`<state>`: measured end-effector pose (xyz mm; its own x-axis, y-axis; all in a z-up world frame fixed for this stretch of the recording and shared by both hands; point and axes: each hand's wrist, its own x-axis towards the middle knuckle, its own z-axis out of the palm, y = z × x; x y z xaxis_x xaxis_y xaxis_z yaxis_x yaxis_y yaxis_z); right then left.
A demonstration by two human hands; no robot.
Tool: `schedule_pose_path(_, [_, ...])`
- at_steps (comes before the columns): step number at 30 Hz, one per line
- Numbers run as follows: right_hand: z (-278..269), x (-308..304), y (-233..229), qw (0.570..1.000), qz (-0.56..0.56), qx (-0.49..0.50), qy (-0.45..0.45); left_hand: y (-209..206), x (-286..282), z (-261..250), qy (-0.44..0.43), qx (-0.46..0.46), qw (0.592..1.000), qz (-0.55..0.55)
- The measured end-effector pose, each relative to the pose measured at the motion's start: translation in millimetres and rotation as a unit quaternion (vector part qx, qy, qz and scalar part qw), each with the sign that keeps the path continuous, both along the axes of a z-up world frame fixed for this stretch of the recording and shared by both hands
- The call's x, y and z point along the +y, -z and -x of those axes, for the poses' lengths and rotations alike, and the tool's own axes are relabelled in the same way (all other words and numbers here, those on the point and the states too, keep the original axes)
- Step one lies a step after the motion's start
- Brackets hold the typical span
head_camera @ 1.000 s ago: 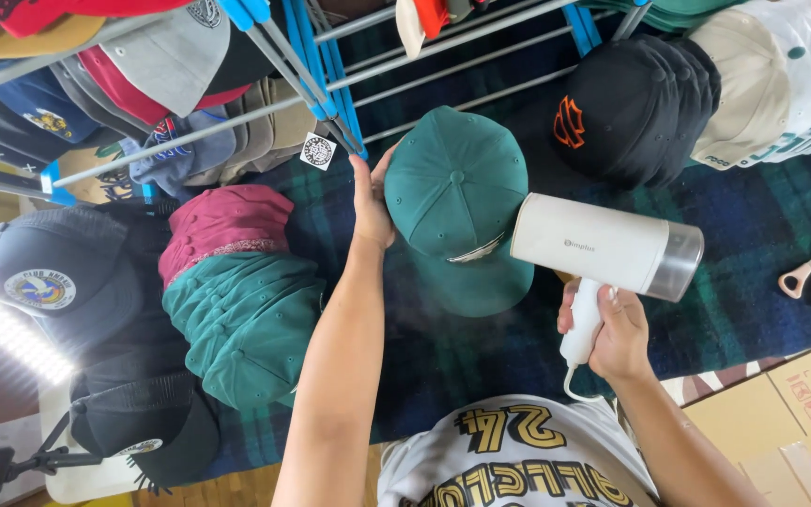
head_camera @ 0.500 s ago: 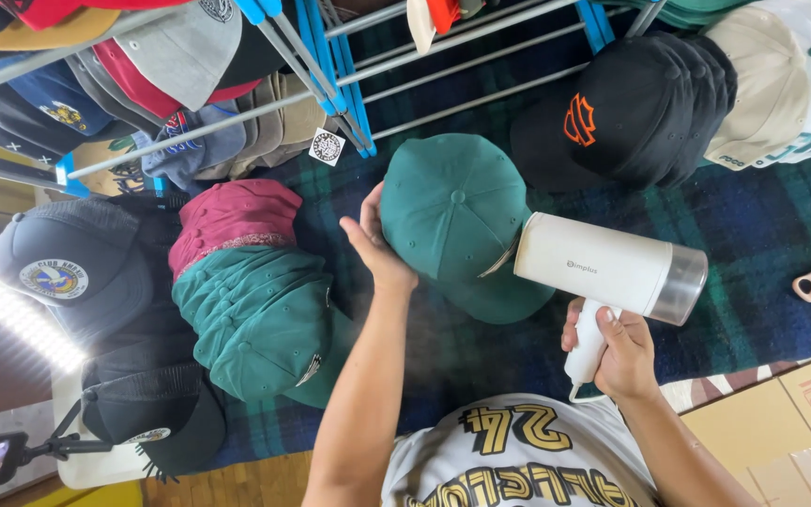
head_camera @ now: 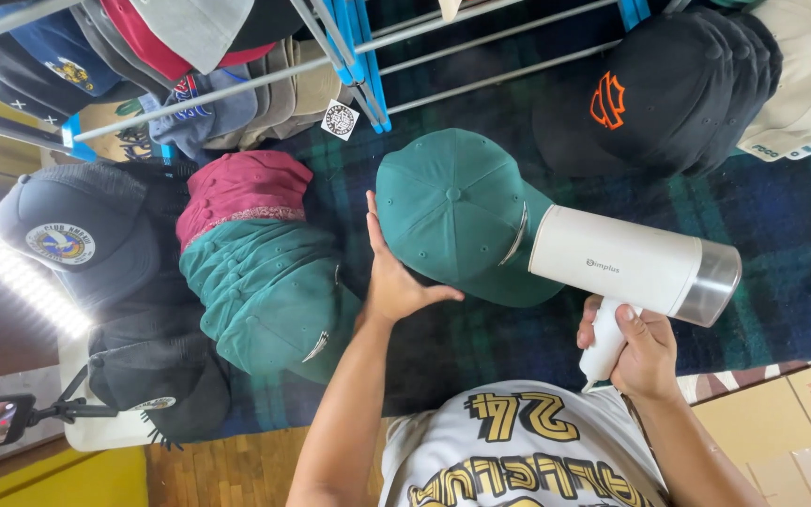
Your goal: The person is cleaning and reshaping a baseball cap using a brush and a hair dryer to apply heat.
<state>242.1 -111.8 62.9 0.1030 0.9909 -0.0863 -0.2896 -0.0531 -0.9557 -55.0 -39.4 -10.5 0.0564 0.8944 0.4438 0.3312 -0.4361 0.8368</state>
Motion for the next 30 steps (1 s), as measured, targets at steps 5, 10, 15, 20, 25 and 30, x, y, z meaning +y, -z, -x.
schedule_pose_path(5, [6, 3, -8, 1.000, -0.006, 0.001, -0.005, 56, -1, 0, -0.086, -0.009, 0.996, -0.007])
schedule_pose_path(10, [5, 4, -16, 1.000, -0.009, 0.013, -0.005, 55, -4, -19, -0.153, -0.007, 0.988, -0.007])
schedule_pose_path(15, [-25, -10, 37, 0.997, -0.019, 0.060, -0.042, 4, -11, -58, -0.181, -0.028, 0.982, 0.035])
schedule_pose_path(20, [-3, 1, -2, 0.999, -0.044, -0.031, -0.006, 10, -9, -100, -0.275, -0.033, 0.961, 0.029])
schedule_pose_path(25, [6, 2, -19, 0.993, -0.050, -0.100, 0.026, 14, -8, -104, -0.308, -0.017, 0.951, 0.000])
schedule_pose_path(30, [-19, -18, 21, 0.907, -0.186, -0.378, -0.015, 27, 12, -39, -0.095, -0.063, 0.993, 0.026])
